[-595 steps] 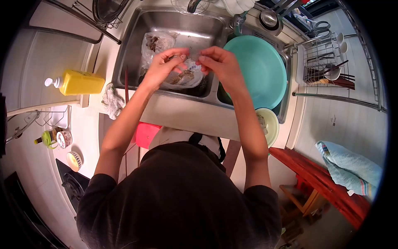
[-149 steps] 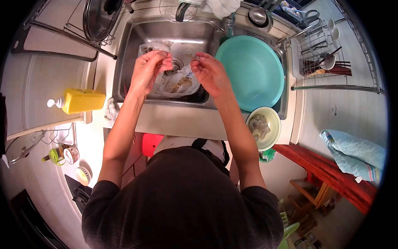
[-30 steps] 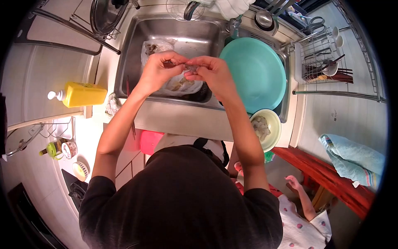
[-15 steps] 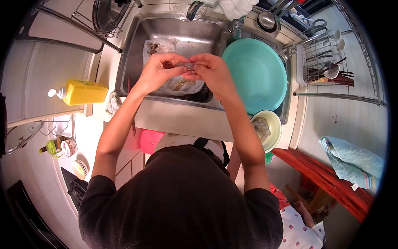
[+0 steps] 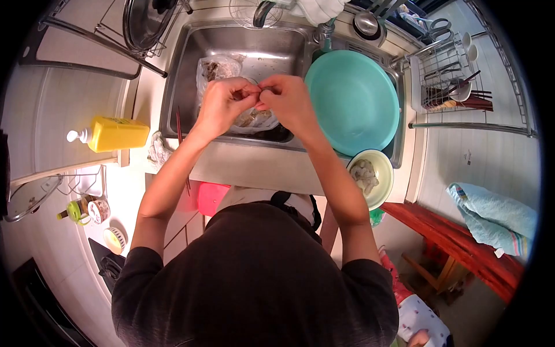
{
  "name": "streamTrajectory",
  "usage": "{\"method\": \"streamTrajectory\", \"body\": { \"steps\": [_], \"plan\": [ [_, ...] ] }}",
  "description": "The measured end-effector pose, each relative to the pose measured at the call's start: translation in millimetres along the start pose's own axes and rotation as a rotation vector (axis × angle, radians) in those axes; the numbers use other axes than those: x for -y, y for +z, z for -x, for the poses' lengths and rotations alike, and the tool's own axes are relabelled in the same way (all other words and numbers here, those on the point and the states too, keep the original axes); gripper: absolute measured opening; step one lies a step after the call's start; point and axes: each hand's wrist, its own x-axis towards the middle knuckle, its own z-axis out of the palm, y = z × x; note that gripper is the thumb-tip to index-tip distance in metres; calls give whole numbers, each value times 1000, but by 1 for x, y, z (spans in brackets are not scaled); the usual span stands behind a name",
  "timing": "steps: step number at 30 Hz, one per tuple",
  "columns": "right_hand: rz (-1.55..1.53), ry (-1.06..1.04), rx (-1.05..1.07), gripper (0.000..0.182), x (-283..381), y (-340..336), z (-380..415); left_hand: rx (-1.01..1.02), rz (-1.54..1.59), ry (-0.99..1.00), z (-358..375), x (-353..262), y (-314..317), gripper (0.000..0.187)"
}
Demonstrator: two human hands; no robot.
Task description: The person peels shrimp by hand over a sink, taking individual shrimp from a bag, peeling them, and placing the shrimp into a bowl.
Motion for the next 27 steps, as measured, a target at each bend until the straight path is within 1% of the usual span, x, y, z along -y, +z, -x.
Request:
{"method": "streamTrajectory", "body": {
  "steps": [2, 4, 5, 7, 8, 9, 10, 11, 12, 13, 14, 15, 17, 19, 21, 23, 24, 26, 27],
  "plan": [
    [13, -4, 10, 23, -2, 0, 0, -3, 51, -41, 1, 0, 2, 13],
    [122, -113, 48, 27, -2, -1, 2, 1, 84, -68, 3, 0, 3, 15],
    [122, -113, 47, 27, -1, -2, 4, 7, 117, -97, 4, 1, 4, 17],
    [279, -188, 119, 30, 2, -2, 6, 20, 121, -116, 5, 8, 6, 18],
    [279, -189, 119, 30, 5, -1, 7, 32, 126, -137, 6, 12, 7, 19],
    [184, -152, 115, 30, 10, 1, 10, 32, 126, -138, 7, 15, 8, 19],
    [90, -114, 111, 29, 12, 2, 12, 20, 277, -158, 7, 17, 10, 16],
    [90, -113, 114, 29, 11, 2, 13, 8, 427, -179, 8, 20, 11, 13],
    [13, -97, 88, 28, 10, 0, 14, 6, 426, -180, 7, 21, 8, 13],
    [-64, -80, 61, 26, 10, -2, 14, -2, 540, -226, 7, 23, 4, 10],
    [-64, -80, 61, 26, 10, -3, 14, -8, 653, -271, 8, 25, 1, 8],
    [-123, -88, 46, 24, 10, -4, 13, -6, 653, -271, 9, 26, 0, 8],
    [-184, -96, 24, 22, 11, -5, 14, -49, 833, -235, 10, 28, 1, 11],
    [-291, -9, 14, 18, 12, -3, 13, -63, 838, -232, 12, 26, 3, 11],
    [-279, -9, -1, 16, 13, 1, 13, -81, 842, -229, 12, 25, 5, 11],
    [-268, -9, -15, 14, 11, 4, 13, -89, 761, -185, 13, 27, 8, 11],
    [-218, -39, -20, 13, 8, 5, 12, -88, 760, -184, 14, 28, 10, 11],
    [-169, -71, -25, 11, 5, 5, 11, -117, 620, -178, 15, 29, 12, 10],
    [-150, -75, -42, 12, 4, 5, 11, -120, 619, -177, 15, 29, 12, 10]
  ]
}}
